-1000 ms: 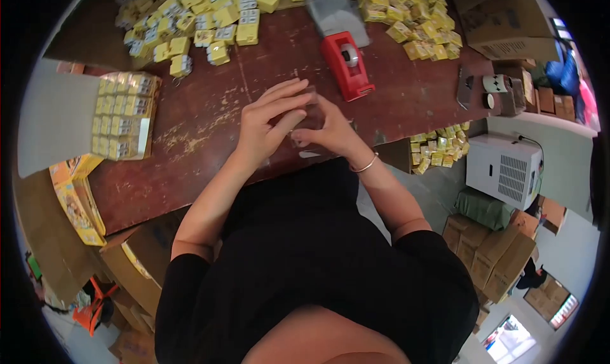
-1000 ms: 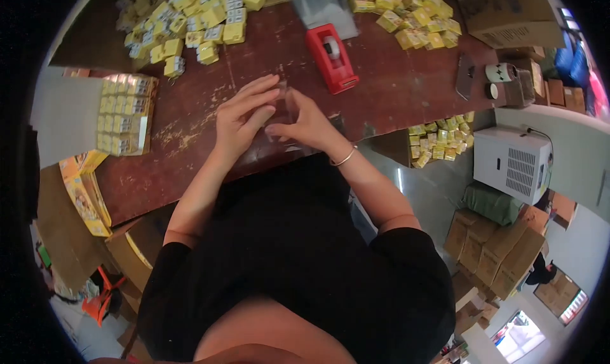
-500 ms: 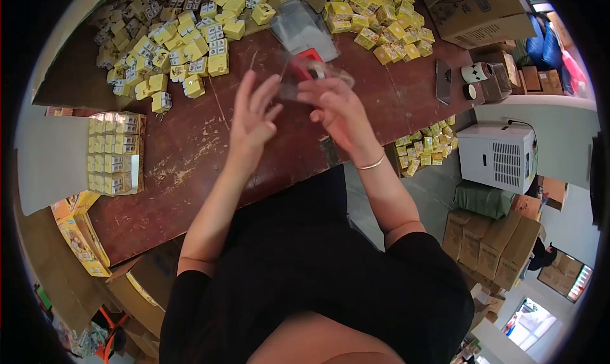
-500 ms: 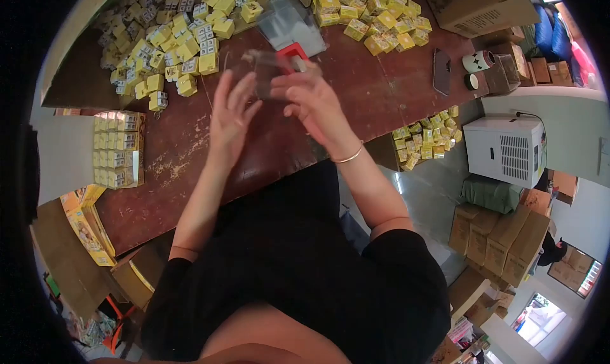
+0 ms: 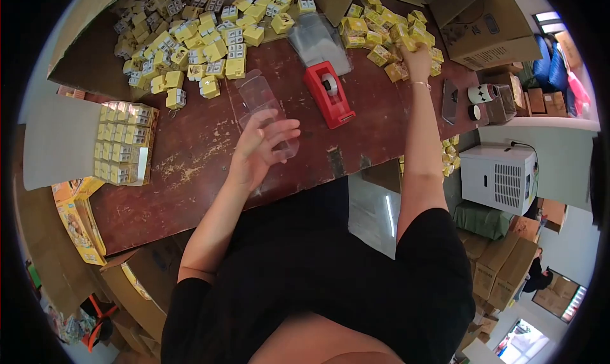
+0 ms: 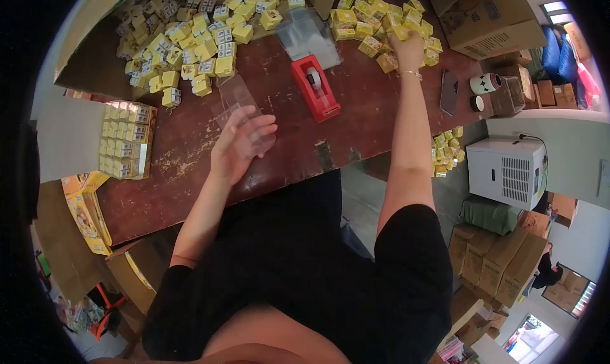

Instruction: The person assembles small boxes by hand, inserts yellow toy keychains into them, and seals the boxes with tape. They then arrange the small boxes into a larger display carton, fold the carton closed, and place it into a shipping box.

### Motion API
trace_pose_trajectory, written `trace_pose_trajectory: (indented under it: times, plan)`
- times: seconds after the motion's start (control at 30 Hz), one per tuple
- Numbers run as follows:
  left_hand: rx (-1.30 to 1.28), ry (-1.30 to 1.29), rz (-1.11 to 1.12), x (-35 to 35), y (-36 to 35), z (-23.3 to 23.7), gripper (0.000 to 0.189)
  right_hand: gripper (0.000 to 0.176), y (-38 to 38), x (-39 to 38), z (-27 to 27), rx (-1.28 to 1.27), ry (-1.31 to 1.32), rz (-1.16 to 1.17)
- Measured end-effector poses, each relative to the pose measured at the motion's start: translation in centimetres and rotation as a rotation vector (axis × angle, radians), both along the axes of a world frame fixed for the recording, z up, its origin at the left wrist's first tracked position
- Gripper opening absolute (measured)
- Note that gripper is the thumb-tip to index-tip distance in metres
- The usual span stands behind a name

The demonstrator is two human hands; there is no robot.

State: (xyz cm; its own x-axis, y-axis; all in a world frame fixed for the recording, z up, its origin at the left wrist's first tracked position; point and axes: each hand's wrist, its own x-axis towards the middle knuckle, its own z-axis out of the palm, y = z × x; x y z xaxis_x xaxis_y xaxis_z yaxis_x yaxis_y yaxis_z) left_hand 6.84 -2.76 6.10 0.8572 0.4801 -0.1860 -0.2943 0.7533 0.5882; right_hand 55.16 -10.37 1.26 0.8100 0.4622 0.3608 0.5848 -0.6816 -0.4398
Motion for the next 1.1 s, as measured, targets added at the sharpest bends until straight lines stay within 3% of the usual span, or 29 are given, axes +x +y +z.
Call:
trace_pose_trajectory:
  times: [0.03,0.07,0.1,0.17,0.2,0.27,0.33,0.37,0.43,0.47,0.6,0.67,0.77,0.8,0.87,0.9,0.97,1.0,1.07,1.1]
  plan:
    - [-0.003,-0.001,0.016,-0.6,0.2,-0.1,0.056,0.065,0.1,-0.3,0.3,0.197,0.076,0.105]
    - [0.020,-0.018,-0.018,-1.5,0.4,-0.4,0.058,0.051,0.4,-4.5,3.3,0.376,0.417,0.111]
    - [0.043,-0.031,-0.051,-2.2,0.6,-0.5,0.059,0.051,0.6,-7.2,4.6,0.369,0.424,0.128]
    - [0.074,0.063,-0.040,-2.8,0.7,-0.8,0.059,0.044,0.5,-12.1,5.8,0.717,0.805,0.408]
    - [0.111,0.151,-0.044,-3.1,0.8,-0.9,0.058,0.044,0.4,-15.1,6.7,0.710,0.825,0.415]
    - [0.091,0.170,-0.026,-3.3,1.4,-2.0,0.060,0.046,0.4,-20.7,7.6,0.653,1.004,0.777]
    - [0.131,0.217,-0.004,-3.5,2.0,-2.0,0.059,0.050,0.4,-24.9,5.5,0.383,0.987,0.959]
    - [0.120,0.243,0.022,-3.7,2.3,-2.3,0.059,0.053,0.2,-26.6,5.6,0.040,0.841,0.954]
    - [0.164,0.229,0.068,-4.5,3.0,-3.4,0.053,0.058,0.8,-28.5,1.7,-0.053,0.451,1.202]
    - [0.157,0.239,0.091,-5.1,3.2,-3.8,0.053,0.058,0.5,-29.1,0.1,-0.186,0.492,1.145]
    - [0.140,0.293,0.132,-7.4,3.4,-4.7,0.049,0.060,0.4,-30.9,1.9,-0.318,0.453,1.132]
    - [0.125,0.315,0.145,-8.4,3.3,-5.1,0.048,0.064,0.6,-32.3,3.6,-0.474,0.369,0.946]
    - [0.075,0.317,0.165,-9.0,3.0,-5.9,0.051,0.064,1.7,-32.9,1.3,-0.633,0.239,0.971]
    - [0.086,0.323,0.172,-9.1,3.0,-6.0,0.051,0.064,2.0,-32.3,0.9,-0.635,0.230,0.975]
    - [0.086,0.332,0.187,-9.6,2.8,-6.0,0.052,0.059,2.0,-31.1,0.3,-0.274,0.107,1.340]
    - [0.090,0.334,0.191,-9.9,2.8,-5.8,0.052,0.059,2.0,-31.4,0.6,-0.278,0.107,1.350]
    - [0.091,0.335,0.203,-10.4,2.9,-5.8,0.052,0.058,1.7,-31.8,1.6,-0.095,0.185,1.140]
    - [0.089,0.360,0.207,-10.6,3.0,-6.0,0.051,0.058,1.7,-32.3,1.8,-0.099,0.184,1.145]
    - [0.084,0.382,0.209,-10.6,3.1,-6.4,0.050,0.055,2.0,-34.0,2.0,-0.375,0.068,0.731]
    - [0.083,0.374,0.207,-10.5,3.2,-6.6,0.050,0.055,2.6,-34.7,2.1,-0.378,0.066,0.730]
